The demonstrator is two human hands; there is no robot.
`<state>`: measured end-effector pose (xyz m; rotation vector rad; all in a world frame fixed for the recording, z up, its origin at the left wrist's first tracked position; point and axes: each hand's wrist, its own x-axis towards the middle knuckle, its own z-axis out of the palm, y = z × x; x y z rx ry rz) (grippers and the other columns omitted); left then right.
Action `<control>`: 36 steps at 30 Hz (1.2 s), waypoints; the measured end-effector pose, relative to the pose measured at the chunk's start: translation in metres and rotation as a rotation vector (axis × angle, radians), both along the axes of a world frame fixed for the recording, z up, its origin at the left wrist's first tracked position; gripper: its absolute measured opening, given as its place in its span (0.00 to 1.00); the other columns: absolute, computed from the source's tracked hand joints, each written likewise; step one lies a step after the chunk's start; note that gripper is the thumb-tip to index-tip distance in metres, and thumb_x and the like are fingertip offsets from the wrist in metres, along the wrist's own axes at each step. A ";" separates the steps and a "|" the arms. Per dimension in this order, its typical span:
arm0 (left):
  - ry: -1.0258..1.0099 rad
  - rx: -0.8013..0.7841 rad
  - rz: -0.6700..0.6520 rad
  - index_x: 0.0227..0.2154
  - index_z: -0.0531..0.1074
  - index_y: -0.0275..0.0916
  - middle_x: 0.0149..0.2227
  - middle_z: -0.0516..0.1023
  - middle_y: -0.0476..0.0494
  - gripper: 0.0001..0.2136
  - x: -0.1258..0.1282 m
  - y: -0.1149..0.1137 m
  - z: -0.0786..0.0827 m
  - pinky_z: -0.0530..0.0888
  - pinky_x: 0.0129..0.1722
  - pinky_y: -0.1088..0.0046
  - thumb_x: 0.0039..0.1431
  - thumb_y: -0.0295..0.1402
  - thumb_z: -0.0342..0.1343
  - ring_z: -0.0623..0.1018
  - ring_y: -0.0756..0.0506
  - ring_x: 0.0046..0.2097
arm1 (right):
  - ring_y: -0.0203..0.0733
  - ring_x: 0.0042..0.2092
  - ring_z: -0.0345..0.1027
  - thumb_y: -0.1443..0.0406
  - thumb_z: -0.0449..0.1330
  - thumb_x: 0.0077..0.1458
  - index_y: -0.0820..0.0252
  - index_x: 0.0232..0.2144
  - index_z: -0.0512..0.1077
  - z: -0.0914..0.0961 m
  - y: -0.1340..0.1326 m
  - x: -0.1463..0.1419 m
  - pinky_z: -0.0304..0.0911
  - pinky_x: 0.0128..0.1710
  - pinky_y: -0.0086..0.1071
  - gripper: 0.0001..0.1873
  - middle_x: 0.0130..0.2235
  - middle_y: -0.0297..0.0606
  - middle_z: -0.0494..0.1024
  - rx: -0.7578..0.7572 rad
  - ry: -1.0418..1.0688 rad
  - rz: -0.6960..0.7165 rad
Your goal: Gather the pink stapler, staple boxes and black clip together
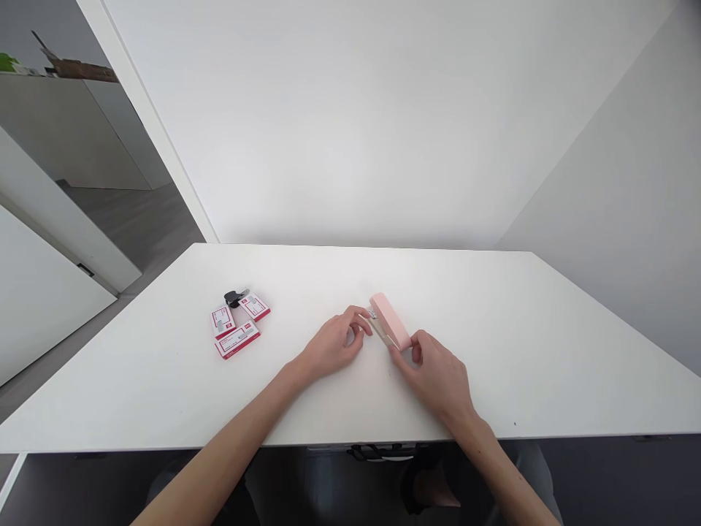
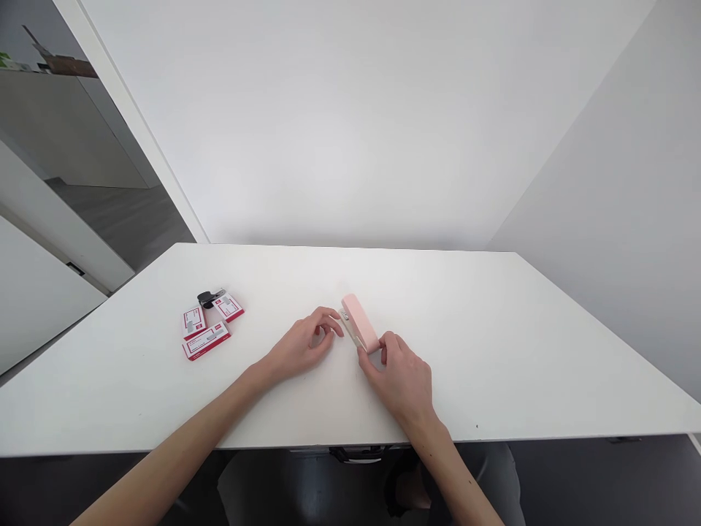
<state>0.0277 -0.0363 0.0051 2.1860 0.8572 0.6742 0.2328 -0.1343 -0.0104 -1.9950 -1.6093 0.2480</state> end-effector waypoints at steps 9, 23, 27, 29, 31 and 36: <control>0.055 -0.013 0.089 0.50 0.67 0.43 0.42 0.83 0.47 0.12 -0.001 0.001 0.000 0.73 0.40 0.67 0.66 0.30 0.49 0.77 0.46 0.38 | 0.36 0.22 0.55 0.46 0.58 0.60 0.53 0.25 0.54 -0.010 -0.025 0.010 0.48 0.22 0.29 0.25 0.24 0.28 0.67 0.035 -0.137 -0.099; 0.227 0.416 0.178 0.45 0.73 0.42 0.47 0.82 0.43 0.12 -0.032 0.001 -0.004 0.70 0.56 0.56 0.69 0.28 0.45 0.77 0.40 0.52 | 0.42 0.28 0.64 0.38 0.54 0.63 0.52 0.32 0.66 -0.007 -0.039 0.045 0.58 0.30 0.33 0.26 0.25 0.31 0.69 -0.061 0.233 0.064; 0.359 0.590 0.507 0.48 0.74 0.41 0.55 0.77 0.37 0.12 -0.082 0.001 0.004 0.66 0.62 0.50 0.70 0.33 0.47 0.72 0.35 0.59 | 0.42 0.30 0.63 0.41 0.48 0.69 0.53 0.34 0.69 -0.005 -0.043 0.059 0.58 0.31 0.33 0.26 0.29 0.33 0.72 -0.049 0.485 0.067; 0.428 0.603 0.689 0.51 0.74 0.40 0.59 0.74 0.33 0.15 -0.108 -0.003 0.008 0.64 0.64 0.47 0.70 0.39 0.49 0.68 0.31 0.63 | 0.42 0.31 0.64 0.42 0.48 0.69 0.53 0.35 0.70 -0.007 -0.044 0.061 0.58 0.31 0.33 0.26 0.30 0.34 0.73 -0.031 0.545 0.055; 0.509 0.573 0.821 0.56 0.73 0.38 0.63 0.69 0.29 0.21 -0.128 -0.010 0.011 0.63 0.64 0.43 0.69 0.44 0.49 0.65 0.27 0.65 | 0.42 0.31 0.64 0.42 0.49 0.69 0.52 0.35 0.70 -0.008 -0.044 0.060 0.58 0.31 0.33 0.25 0.29 0.33 0.73 -0.030 0.550 0.054; 0.692 0.466 0.903 0.67 0.67 0.40 0.68 0.61 0.24 0.30 -0.145 -0.026 0.014 0.62 0.64 0.41 0.70 0.52 0.44 0.65 0.24 0.67 | 0.41 0.30 0.62 0.42 0.53 0.67 0.52 0.34 0.71 -0.012 -0.043 0.056 0.58 0.31 0.33 0.24 0.28 0.32 0.72 -0.035 0.476 0.077</control>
